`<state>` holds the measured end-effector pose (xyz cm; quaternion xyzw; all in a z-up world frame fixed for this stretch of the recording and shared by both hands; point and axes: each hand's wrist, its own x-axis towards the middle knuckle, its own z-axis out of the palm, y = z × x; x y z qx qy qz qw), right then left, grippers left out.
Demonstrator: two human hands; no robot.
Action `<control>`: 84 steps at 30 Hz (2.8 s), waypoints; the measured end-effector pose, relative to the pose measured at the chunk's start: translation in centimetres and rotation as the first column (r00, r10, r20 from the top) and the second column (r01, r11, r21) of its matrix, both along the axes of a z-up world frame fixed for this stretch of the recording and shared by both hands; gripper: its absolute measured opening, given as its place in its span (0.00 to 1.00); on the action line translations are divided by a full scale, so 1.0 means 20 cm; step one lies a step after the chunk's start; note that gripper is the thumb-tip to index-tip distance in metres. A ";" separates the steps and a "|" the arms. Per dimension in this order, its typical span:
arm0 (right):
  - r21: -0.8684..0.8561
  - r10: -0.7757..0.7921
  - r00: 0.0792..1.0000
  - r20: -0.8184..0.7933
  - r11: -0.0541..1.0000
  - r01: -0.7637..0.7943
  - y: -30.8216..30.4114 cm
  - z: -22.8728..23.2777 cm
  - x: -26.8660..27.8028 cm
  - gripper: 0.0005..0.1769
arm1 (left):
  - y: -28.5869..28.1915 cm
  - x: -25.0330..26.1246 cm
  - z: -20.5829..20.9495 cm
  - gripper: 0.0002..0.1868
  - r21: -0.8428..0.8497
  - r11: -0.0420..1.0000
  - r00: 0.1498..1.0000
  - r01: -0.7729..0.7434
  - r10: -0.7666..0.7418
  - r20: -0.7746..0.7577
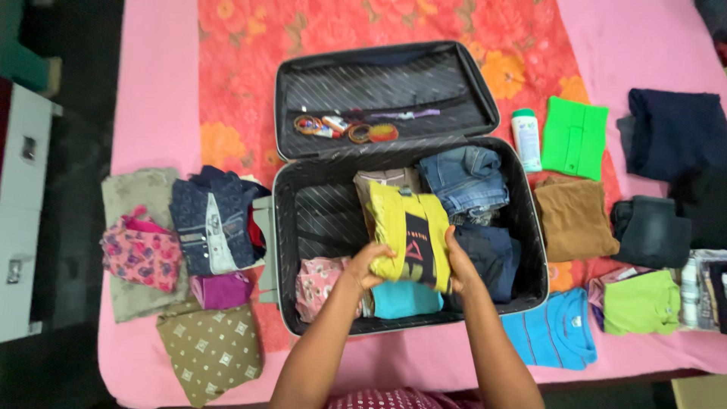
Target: The person unpacks a suitcase by removing folded clothes one at a time and placing them on the bed. They handle shirts, pants, and other garments, stacking them in piles beside the suitcase.
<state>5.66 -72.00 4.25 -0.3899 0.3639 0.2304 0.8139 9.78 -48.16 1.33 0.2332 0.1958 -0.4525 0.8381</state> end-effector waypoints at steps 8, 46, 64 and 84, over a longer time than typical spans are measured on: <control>0.246 -0.126 0.967 0.223 0.967 0.069 0.04 0.13 -0.15 0.27 | 0.01 -0.28 0.35 0.24 -0.024 0.998 0.991 0.060 -0.056 0.125; -0.391 0.322 0.899 0.295 0.900 -0.194 2.19 0.33 -0.34 0.38 | 2.02 -0.46 0.19 0.24 0.491 0.822 0.951 -0.289 0.187 0.247; -0.889 0.638 0.746 0.190 0.434 -0.145 2.56 -0.24 0.80 0.39 | 2.43 0.68 -0.45 0.29 0.635 0.672 0.843 -0.381 -0.029 0.536; -0.983 0.833 0.537 0.134 0.041 0.181 2.64 -0.11 0.21 0.37 | 2.22 0.09 -0.20 0.35 0.752 -0.155 0.445 -0.641 -0.873 0.199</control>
